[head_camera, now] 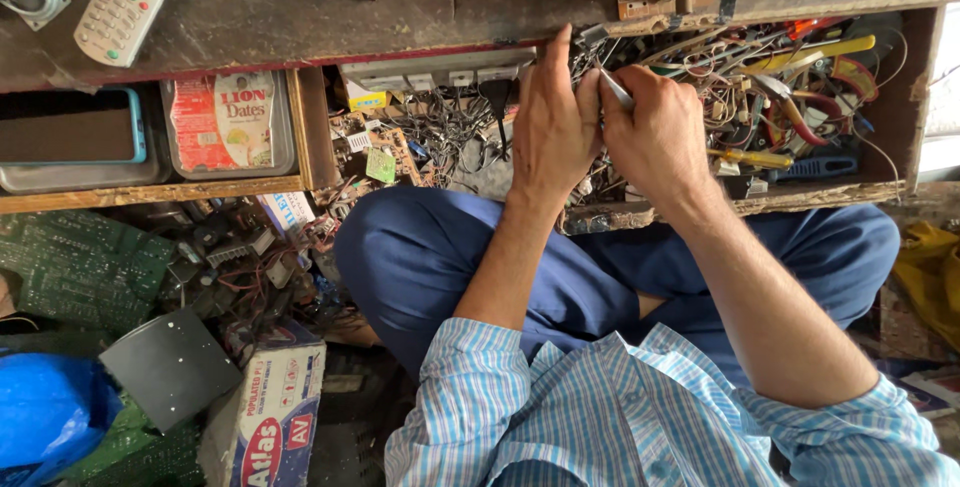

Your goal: The person sits cross-legged on the floor in front of a cluttered workbench and repairs small electrical components. They hold a switch or socket assembly in one hand and use a screwdriver to unscrew and open it, manipulate internal parts and wires, then reassemble the component and set it aside before picking up the next piece.

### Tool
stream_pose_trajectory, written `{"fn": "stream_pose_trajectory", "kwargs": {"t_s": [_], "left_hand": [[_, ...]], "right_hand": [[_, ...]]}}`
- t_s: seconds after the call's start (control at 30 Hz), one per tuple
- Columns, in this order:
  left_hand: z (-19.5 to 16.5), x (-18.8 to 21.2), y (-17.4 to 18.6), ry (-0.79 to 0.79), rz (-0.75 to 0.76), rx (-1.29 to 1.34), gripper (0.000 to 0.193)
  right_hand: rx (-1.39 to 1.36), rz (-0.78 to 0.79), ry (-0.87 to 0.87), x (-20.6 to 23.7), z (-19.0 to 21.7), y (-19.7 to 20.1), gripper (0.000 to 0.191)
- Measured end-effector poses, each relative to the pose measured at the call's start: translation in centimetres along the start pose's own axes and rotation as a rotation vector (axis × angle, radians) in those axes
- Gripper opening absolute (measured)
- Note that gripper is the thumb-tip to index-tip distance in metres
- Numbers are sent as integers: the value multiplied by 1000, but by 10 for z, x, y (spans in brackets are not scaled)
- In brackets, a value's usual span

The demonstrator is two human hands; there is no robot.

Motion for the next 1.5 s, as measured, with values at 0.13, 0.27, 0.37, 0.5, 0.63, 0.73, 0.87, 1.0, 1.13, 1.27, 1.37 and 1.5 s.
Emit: {"fn": "stream_pose_trajectory", "kwargs": {"t_s": [0.13, 0.27, 0.37, 0.5, 0.63, 0.73, 0.87, 1.0, 1.13, 1.27, 1.37, 1.5], "left_hand": [[-2, -2, 3, -62, -9, -75, 54], [2, -4, 1, -47, -44, -40, 54], [5, -5, -2, -51, -84, -17, 51], [13, -4, -7, -2, -109, 74, 46], [14, -4, -10, -40, -125, 18, 49], [13, -5, -11, -45, -150, -37, 52], [10, -3, -6, -46, -209, 4, 53], [3, -1, -2, -77, -195, -60, 54], [4, -1, -1, -20, -127, -30, 54], [2, 1, 1, -28, -123, 29, 53], [2, 2, 3, -33, -155, 19, 49], [3, 3, 4, -34, -180, 48, 45]], "right_hand": [[-6, 7, -9, -1, 1, 1, 19], [33, -11, 22, 0, 4, 1, 20], [81, -21, 9, 1, 4, -1, 23], [158, -58, 12, 3, 8, -2, 24], [202, -47, -15, 6, 7, -7, 23], [174, -66, -6, 6, 5, -8, 22], [82, -42, -8, 5, 1, -13, 21], [83, -38, 16, 5, 2, -17, 20], [213, -8, -35, 5, -3, -20, 19], [208, -32, 20, 4, -4, -22, 20], [205, -36, 37, 5, -5, -28, 21], [175, -15, -2, 3, -9, -32, 21]]}}
Point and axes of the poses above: each hand's wrist, its own x-axis away from the middle knuckle, its own y-axis out of the back of the hand, z = x × y, the point moved 6 cm from there along -x, towards the middle knuckle, and after that the axes turned 8 degrees about -y, right-handed, at the moved point
